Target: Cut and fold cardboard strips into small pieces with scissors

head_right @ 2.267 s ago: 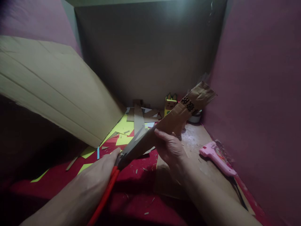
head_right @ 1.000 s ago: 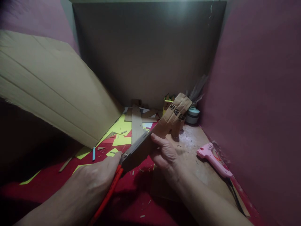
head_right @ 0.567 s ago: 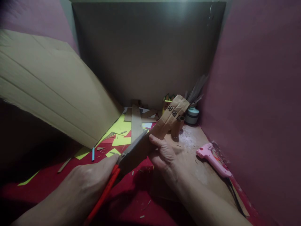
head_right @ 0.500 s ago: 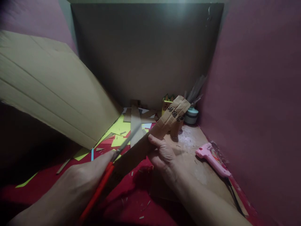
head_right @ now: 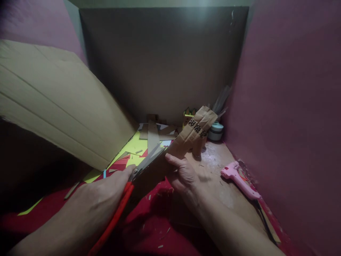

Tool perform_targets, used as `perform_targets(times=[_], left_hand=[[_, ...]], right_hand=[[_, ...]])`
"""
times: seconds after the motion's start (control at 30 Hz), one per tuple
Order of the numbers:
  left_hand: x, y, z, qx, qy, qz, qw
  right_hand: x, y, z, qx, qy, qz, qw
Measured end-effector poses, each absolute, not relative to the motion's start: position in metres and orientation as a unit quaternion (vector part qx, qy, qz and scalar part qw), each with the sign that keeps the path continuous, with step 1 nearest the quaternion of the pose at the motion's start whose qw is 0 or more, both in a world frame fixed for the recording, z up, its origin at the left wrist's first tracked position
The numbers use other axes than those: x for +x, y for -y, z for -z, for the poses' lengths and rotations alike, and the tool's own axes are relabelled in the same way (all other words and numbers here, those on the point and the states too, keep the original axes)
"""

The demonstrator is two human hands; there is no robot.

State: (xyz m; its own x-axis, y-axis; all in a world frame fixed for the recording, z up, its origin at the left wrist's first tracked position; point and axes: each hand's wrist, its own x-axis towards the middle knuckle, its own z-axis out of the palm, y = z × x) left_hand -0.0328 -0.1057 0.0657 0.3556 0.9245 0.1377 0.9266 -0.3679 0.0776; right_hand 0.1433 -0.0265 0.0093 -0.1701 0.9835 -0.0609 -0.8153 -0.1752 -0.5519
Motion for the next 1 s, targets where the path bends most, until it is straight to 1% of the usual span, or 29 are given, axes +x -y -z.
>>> perform_targets(times=[0.1, 0.33, 0.53, 0.7, 1.0], left_hand=[[-0.026, 0.102, -0.067, -0.815, 0.578, 0.014, 0.031], [-0.013, 0.101, -0.074, -0.812, 0.578, -0.061, 0.06], [-0.015, 0.1, -0.072, -0.821, 0.561, -0.068, 0.084], [-0.016, 0.101, -0.069, -0.828, 0.548, -0.051, 0.112], [-0.019, 0.103, -0.072, -0.838, 0.533, -0.057, 0.105]], right_hand=[[0.143, 0.026, -0.008, -0.201, 0.209, -0.735, 0.613], [0.141, 0.028, -0.01, -0.189, 0.231, -0.731, 0.614], [0.141, 0.027, -0.01, -0.189, 0.23, -0.722, 0.625], [0.141, 0.028, -0.01, -0.185, 0.216, -0.73, 0.622], [0.138, 0.031, -0.01, -0.207, 0.191, -0.737, 0.614]])
